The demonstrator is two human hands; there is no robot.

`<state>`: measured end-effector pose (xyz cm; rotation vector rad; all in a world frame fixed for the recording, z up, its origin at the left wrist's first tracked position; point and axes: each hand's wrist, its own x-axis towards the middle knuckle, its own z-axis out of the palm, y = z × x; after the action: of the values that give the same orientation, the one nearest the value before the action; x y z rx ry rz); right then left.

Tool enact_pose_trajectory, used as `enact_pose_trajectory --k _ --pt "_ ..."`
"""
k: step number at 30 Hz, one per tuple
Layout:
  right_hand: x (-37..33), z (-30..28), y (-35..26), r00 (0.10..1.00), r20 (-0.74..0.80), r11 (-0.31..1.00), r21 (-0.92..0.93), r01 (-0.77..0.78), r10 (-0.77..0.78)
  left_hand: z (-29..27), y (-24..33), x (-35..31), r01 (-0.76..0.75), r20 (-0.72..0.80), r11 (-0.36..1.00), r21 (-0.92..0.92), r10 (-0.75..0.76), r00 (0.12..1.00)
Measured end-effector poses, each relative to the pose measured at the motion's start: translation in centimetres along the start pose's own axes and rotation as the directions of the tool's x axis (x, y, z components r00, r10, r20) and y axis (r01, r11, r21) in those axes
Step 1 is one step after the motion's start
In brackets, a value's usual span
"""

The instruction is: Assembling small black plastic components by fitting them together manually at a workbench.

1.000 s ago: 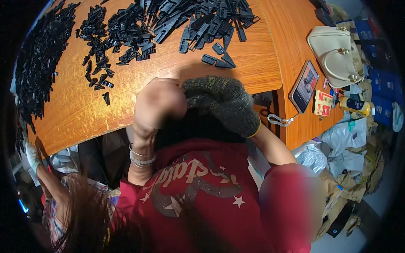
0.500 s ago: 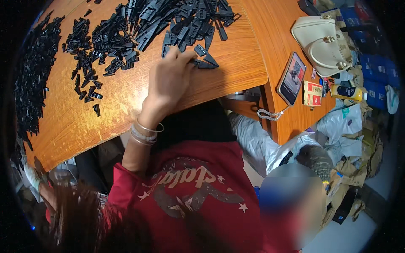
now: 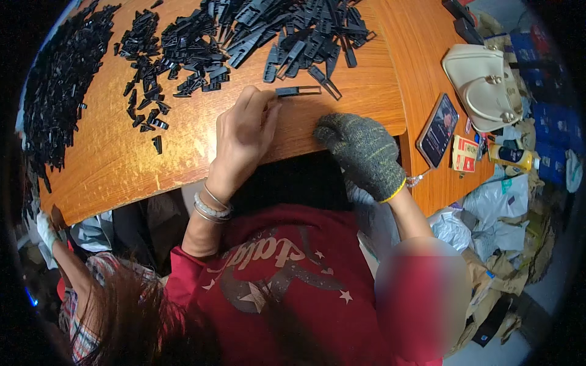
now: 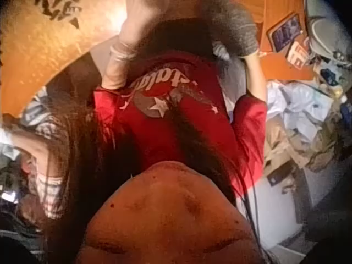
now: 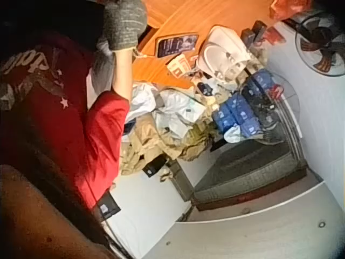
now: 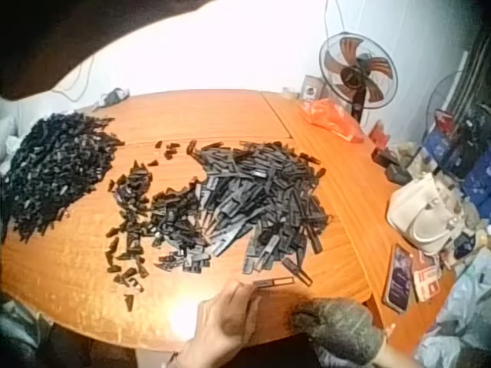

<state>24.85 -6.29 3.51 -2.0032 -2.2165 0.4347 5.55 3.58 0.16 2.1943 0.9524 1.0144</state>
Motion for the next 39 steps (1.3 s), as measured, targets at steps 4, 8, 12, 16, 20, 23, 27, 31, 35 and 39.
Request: enact_pose_trajectory --k 4,8,12,16,20,23,27,31,35,39 --pt "0.5 -0.3 -0.1 0.978 -0.015 0.974 -0.09 0.208 -0.21 1.1 -1.0 0.9 -0.013 0.086 0.989 0.149 0.0 0.996" --pt "-0.2 0.6 0.3 0.974 -0.112 0.981 -0.028 0.194 -0.196 0.9 -0.6 0.8 0.037 0.119 0.986 0.16 -0.057 0.991" --pt "0.9 -0.4 -3.4 0.976 -0.133 0.818 0.571 -0.068 0.174 0.6 1.0 -1.1 -0.044 -0.057 0.999 -0.001 0.044 0.997" --pt "2.6 1.9 -5.1 0.922 0.029 0.151 0.984 -0.094 0.386 -0.2 2.0 -2.3 -0.102 0.016 0.976 -0.193 0.107 0.994" --pt "2.8 0.2 -4.8 0.869 0.274 -0.046 0.959 -0.281 0.412 -3.9 -1.6 -0.6 0.16 -0.15 0.987 -0.004 -0.159 0.976" --pt "2.3 0.1 -4.6 0.87 0.264 0.061 0.946 -0.317 0.416 -4.9 -3.9 1.0 0.268 -0.157 0.911 0.315 -0.228 0.961" --pt "2.7 -0.8 -5.4 0.865 0.295 0.162 0.908 -0.385 0.405 -4.5 -3.5 0.2 0.231 -0.036 0.925 0.302 -0.232 0.972" --pt "3.5 0.5 -4.5 0.905 0.198 0.283 0.905 -0.316 0.377 -3.9 -2.5 -1.5 0.141 0.138 0.989 -0.055 -0.132 0.982" --pt "4.4 1.3 -3.2 0.995 -0.013 0.723 0.688 -0.06 0.095 -3.5 -2.5 -2.3 0.198 0.141 0.964 -0.178 -0.174 0.975" --pt "5.4 0.3 -3.6 0.993 -0.044 0.914 0.387 0.122 -0.114 -3.3 -2.8 -2.5 0.178 0.119 0.965 -0.192 -0.158 0.98"
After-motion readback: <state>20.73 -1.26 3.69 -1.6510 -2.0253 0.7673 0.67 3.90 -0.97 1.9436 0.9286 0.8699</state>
